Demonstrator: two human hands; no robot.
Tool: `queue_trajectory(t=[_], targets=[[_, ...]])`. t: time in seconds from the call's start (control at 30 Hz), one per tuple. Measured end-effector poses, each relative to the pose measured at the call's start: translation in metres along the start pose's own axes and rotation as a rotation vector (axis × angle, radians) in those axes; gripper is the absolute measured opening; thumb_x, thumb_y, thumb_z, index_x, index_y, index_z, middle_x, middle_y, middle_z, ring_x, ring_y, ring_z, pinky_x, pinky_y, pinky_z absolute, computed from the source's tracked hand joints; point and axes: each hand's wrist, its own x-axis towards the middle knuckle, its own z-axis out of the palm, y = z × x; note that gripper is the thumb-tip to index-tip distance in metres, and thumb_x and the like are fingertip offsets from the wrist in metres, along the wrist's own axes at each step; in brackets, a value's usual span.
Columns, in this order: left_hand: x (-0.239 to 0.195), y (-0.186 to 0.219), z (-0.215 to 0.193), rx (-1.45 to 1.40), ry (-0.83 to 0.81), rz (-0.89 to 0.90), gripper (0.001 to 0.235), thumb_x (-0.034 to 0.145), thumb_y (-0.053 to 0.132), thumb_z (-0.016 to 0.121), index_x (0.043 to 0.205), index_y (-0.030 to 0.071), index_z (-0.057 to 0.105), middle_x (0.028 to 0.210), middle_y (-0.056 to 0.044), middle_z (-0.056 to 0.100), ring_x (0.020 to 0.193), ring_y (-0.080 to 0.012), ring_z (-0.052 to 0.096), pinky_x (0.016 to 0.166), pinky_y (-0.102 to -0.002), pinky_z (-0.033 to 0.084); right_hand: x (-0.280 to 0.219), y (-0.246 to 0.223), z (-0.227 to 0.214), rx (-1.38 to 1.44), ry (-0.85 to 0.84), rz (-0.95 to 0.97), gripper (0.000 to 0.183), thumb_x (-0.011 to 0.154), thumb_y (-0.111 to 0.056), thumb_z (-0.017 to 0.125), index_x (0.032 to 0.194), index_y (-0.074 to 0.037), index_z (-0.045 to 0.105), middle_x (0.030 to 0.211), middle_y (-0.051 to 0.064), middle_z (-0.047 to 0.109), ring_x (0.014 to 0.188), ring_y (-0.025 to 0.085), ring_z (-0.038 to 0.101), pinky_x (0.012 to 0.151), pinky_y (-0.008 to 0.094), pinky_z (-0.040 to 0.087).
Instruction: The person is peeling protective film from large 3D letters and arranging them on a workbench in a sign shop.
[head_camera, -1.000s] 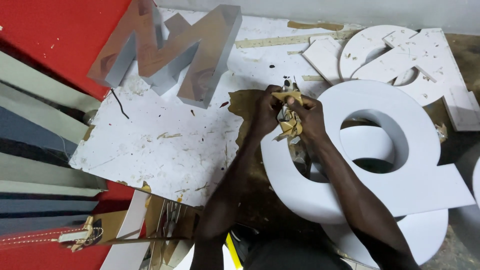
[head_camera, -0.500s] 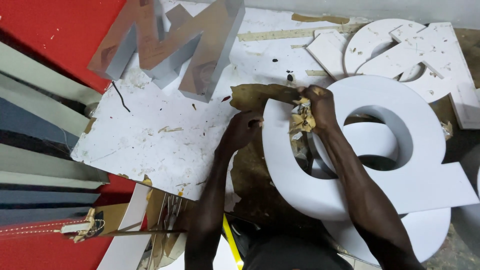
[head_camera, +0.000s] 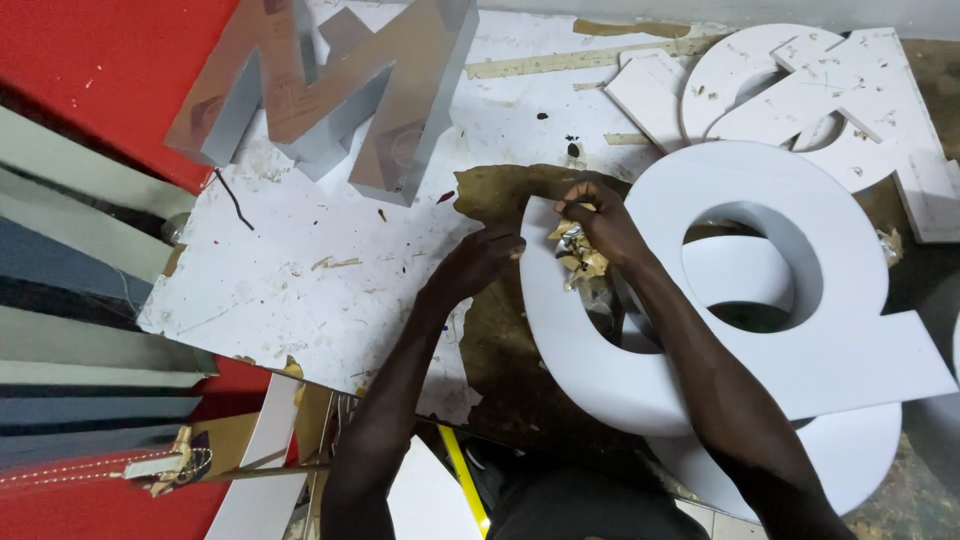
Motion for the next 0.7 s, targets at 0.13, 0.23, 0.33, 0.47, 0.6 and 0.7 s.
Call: queue_trajectory(t=[0.13,0.23,0.33,0.47,0.6,0.7], targets=[[0.000,-0.048,0.030,0.097,0.031,0.043,0.027,0.104,-0.007,0.067,0.129,0.001,0.075,0.123,-0.017,0.075,0.113,-0.0428,0.074,0.099,-0.050,0.061,0.000,-0.003,0.000,0.013,0.029,0.028,0.019,0.096,-0.015,0.081,0.112,-0.007,0.077,0.112,0.013,0.075,0.089,0.019,0.064,0.076,0.034,0.049],[-0.002,-0.069,0.040,0.064,0.084,0.108,0.030,0.102,-0.005,0.069,0.130,0.004,0.074,0.130,-0.017,0.073,0.120,-0.0430,0.073,0.104,-0.052,0.060,0.007,0.013,-0.002,0.015,0.032,0.036,0.018,0.096,-0.015,0.079,0.113,-0.008,0.076,0.111,0.012,0.075,0.081,0.015,0.061,0.068,0.031,0.048],[-0.003,-0.080,0.046,-0.015,0.151,0.215,0.034,0.099,-0.005,0.070,0.131,0.003,0.076,0.138,-0.023,0.069,0.125,-0.0501,0.070,0.106,-0.058,0.059,0.013,0.020,-0.005,0.008,0.041,0.034,0.018,0.097,-0.015,0.079,0.113,-0.008,0.077,0.110,0.012,0.075,0.080,0.015,0.060,0.066,0.031,0.046],[-0.010,-0.052,0.042,0.074,0.133,0.124,0.039,0.095,-0.009,0.073,0.132,0.004,0.075,0.136,-0.023,0.071,0.126,-0.0483,0.072,0.107,-0.053,0.061,0.012,0.020,-0.009,-0.007,0.044,0.031,0.014,0.097,-0.013,0.077,0.110,-0.007,0.076,0.108,0.013,0.075,0.076,0.016,0.059,0.062,0.032,0.045],[-0.011,-0.087,0.064,-0.006,0.145,0.090,0.052,0.092,-0.005,0.073,0.142,0.009,0.073,0.141,-0.019,0.069,0.132,-0.0458,0.070,0.112,-0.052,0.060,0.008,0.014,-0.007,0.027,0.044,0.006,0.015,0.099,-0.012,0.078,0.112,-0.004,0.076,0.111,0.016,0.074,0.086,0.020,0.061,0.070,0.034,0.048],[-0.013,-0.077,0.059,0.065,0.120,0.051,0.052,0.092,0.000,0.078,0.142,0.009,0.071,0.138,-0.019,0.071,0.130,-0.0436,0.072,0.110,-0.051,0.062,0.004,0.013,-0.006,0.027,0.055,0.017,0.016,0.099,-0.013,0.079,0.112,-0.005,0.076,0.112,0.015,0.075,0.085,0.018,0.061,0.070,0.033,0.047]])
